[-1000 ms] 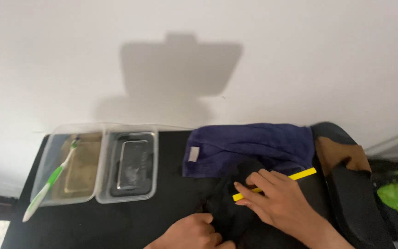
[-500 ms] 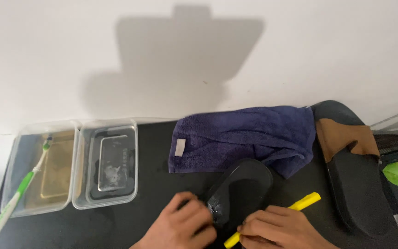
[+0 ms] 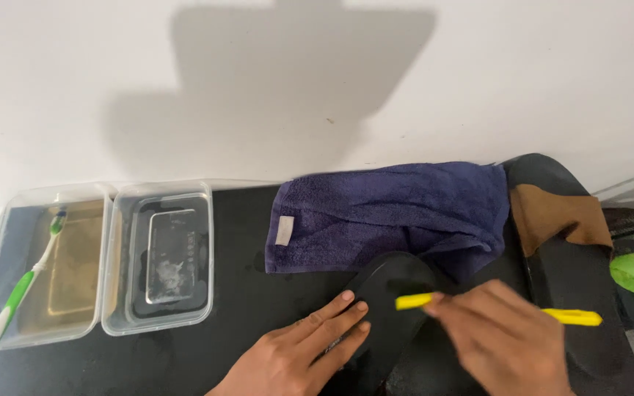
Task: Cleaning a sandal by scrubbing it with a brush and wiping it with a cloth.
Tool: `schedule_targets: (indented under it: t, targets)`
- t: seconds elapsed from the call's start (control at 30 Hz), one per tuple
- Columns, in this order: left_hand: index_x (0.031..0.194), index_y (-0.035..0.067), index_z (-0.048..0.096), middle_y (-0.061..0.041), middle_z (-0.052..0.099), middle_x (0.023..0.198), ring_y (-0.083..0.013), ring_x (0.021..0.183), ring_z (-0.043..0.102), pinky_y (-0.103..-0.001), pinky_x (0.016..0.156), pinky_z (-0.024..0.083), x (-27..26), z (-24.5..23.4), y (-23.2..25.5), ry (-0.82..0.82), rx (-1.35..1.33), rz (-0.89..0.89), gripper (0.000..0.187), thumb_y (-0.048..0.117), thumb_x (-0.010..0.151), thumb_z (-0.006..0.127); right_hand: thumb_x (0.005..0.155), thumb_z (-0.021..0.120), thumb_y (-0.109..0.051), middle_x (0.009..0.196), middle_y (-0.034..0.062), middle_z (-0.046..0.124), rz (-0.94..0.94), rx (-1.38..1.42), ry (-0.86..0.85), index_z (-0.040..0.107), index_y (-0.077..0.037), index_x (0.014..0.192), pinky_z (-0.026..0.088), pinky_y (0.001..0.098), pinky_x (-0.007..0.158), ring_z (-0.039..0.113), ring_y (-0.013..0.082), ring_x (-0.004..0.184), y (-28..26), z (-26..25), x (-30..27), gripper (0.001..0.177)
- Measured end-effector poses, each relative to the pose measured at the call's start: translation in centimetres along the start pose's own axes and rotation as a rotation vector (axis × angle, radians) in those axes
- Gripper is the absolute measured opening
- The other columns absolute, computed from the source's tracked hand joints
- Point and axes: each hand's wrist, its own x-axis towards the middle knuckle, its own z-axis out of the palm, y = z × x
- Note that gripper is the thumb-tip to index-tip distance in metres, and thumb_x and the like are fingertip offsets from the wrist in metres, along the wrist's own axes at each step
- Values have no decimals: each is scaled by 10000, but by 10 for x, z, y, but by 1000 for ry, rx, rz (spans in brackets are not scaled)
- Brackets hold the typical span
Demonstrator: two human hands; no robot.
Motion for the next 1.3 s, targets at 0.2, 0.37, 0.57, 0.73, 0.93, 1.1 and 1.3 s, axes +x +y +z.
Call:
schedule_targets:
  t: [0.2,0.37,0.57,0.73,0.93,1.1,1.3]
  targets:
    - [1402,-56,586,-232,565,1481,-376,1420,515,-411,1085,514,2,6,-5,50,105,42,383,19,1084,388,963,667,-171,787,27,702,-44,580,-228,737,-67,914,515,292,574,612,162,627,-23,12,-1,134]
    - [1401,-67,578,-244,573,1465,-382,1413,518,-425,1107,497,3,-3,-4,40,97,41,366,-3,1081,413,914,655,-106,854,63,709,-135,-33,-114,732,-16,873,515,296,650,651,188,702,-1,-6,7,125]
    - [1548,-20,391,-274,374,1606,-405,1501,412,-428,989,536,-2,-3,-9,-92,-17,-36,617,-17,932,423,991,571,-166,765,14,683,-174,360,-166,696,-79,797,556,260,619,675,161,684,-24,13,18,247]
    - [1553,15,408,-239,384,1624,-359,1504,410,-405,1111,452,0,-8,-6,-94,-90,-99,596,-19,959,437,1002,513,-211,921,26,698,-127,89,-227,742,-74,992,519,341,758,663,220,802,14,6,-10,267]
    - [1591,36,269,-220,296,1667,-382,1525,375,-370,780,583,8,-20,-1,-152,-525,-307,848,-94,768,425,976,666,-197,736,-18,604,-216,258,-172,657,-128,821,446,276,514,579,140,621,-26,23,4,170]
    - [1575,75,328,-127,359,1631,-322,1447,496,-438,1087,468,17,-28,17,-39,-752,-585,969,434,802,790,933,637,-111,959,70,730,22,-26,-21,747,-35,961,520,358,770,646,246,809,-11,20,-5,136]
    - [1593,154,326,-55,374,1655,-236,1561,324,-480,1233,217,0,15,39,211,-815,-689,985,840,896,449,897,738,-168,835,5,724,-77,438,-142,711,-125,858,534,270,596,625,189,678,-18,27,5,63]
